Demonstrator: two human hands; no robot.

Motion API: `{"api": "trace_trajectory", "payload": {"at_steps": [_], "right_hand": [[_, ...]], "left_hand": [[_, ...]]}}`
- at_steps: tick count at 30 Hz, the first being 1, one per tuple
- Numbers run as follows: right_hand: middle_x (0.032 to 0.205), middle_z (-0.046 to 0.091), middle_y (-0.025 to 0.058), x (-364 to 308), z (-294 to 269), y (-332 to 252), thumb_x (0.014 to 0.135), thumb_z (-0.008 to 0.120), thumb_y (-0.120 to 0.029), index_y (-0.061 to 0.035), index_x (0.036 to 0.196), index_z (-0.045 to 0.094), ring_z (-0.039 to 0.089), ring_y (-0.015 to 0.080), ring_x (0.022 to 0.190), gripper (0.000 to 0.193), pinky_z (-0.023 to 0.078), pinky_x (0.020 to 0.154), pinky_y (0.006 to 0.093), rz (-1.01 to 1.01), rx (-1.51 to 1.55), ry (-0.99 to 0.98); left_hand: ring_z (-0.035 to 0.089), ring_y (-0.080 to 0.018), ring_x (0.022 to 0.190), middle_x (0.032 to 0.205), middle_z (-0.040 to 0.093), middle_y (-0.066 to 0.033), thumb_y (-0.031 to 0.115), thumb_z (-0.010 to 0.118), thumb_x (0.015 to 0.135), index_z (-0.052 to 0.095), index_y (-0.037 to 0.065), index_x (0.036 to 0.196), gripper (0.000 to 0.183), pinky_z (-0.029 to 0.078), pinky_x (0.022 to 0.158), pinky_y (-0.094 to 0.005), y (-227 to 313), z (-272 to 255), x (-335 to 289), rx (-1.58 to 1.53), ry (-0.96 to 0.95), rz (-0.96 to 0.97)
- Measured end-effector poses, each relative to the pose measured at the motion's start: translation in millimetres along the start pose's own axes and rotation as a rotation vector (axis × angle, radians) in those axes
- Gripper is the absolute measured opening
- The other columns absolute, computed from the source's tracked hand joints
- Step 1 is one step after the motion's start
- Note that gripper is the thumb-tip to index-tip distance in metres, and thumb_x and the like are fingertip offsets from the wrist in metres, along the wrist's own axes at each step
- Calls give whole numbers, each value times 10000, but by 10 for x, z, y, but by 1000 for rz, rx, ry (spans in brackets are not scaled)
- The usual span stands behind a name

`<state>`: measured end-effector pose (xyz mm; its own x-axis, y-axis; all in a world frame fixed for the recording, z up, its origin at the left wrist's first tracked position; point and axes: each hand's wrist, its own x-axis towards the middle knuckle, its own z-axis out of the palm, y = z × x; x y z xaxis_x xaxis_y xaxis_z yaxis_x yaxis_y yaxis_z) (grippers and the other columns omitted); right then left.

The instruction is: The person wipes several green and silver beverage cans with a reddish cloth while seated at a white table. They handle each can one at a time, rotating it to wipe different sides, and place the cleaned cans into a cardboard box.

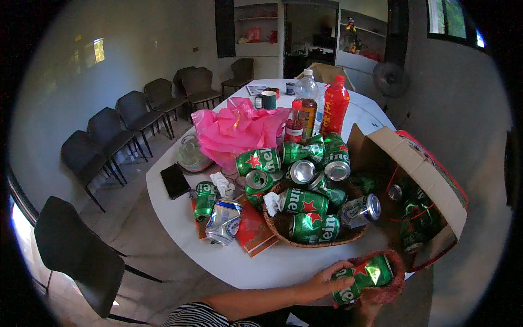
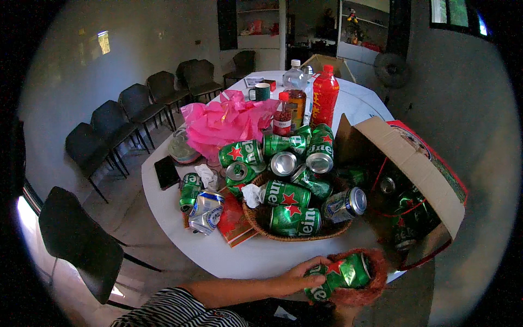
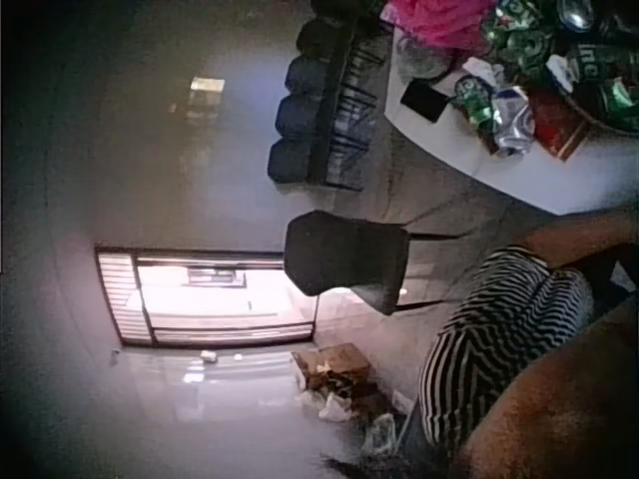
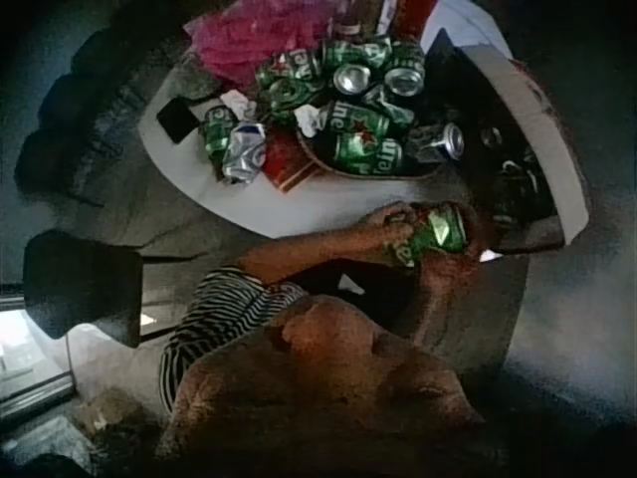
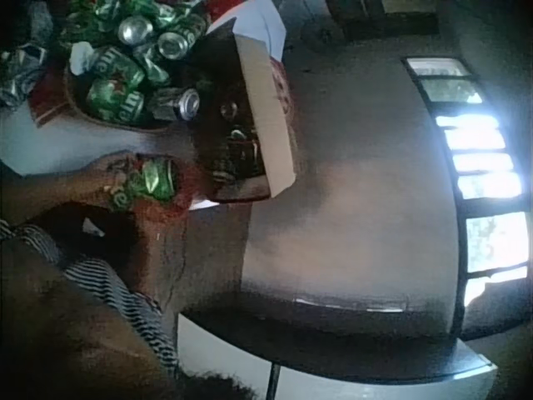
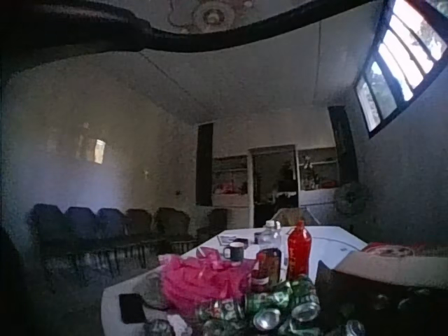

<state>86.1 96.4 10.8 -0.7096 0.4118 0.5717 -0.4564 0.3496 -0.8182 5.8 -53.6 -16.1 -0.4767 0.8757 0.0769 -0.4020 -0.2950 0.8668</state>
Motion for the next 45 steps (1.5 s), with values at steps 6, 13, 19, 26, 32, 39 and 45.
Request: {"api": "trace_trajectory", "payload": {"at_steps": [6,13,19,26,32,39,45], "right_hand": [[1145,520,140,-19,278,-202,621,759,-319,15,1267,384,526,251,1041,818,451,885,362,11,133,153],[1035,535,143,72,683,-708,581,746,-257,40,1209,396,561,259,939,778,468,814,366,-95,46,349],[1019,554,159,-47,416,-544,559,781,-302,49,1194,415,574,263,925,813,473,811,370,-15,164,227],[1000,576,178,32,408,-535,533,823,-355,59,1176,436,589,267,909,857,478,808,375,0,243,187],[985,596,194,178,419,-605,510,859,-400,68,1160,455,602,270,894,896,483,804,379,19,373,68],[1044,563,195,81,310,-495,598,782,-386,60,1137,486,572,276,936,760,465,830,388,-9,319,160],[1167,507,188,48,374,-369,655,728,-332,41,1147,495,532,278,1008,660,438,880,392,-183,88,314]], "left_hand": [[517,-189,1054,1143,525,-110,511,469,897,392,51,1273,599,451,824,-310,357,70,-55,-181,-128,-447],[349,-230,1233,1306,373,-131,221,740,762,224,36,1358,810,300,1028,-369,12,68,-10,466,-95,206],[416,-230,1180,1247,425,-141,197,795,697,293,30,1288,793,376,962,-368,-31,80,-24,532,-10,295],[535,-279,1061,1134,534,-164,270,836,627,349,15,1243,826,437,898,-378,103,140,-61,718,88,272],[518,-223,1068,1191,520,-141,292,764,723,391,-3,1263,720,412,921,-358,-10,16,-69,339,-160,38],[537,-145,914,1084,524,-78,469,543,869,377,42,1284,618,492,724,-300,25,-113,-47,1,-515,-397],[419,-177,1157,1227,456,-110,307,572,887,239,51,1366,637,366,961,-310,104,34,-11,420,-140,159]]}}
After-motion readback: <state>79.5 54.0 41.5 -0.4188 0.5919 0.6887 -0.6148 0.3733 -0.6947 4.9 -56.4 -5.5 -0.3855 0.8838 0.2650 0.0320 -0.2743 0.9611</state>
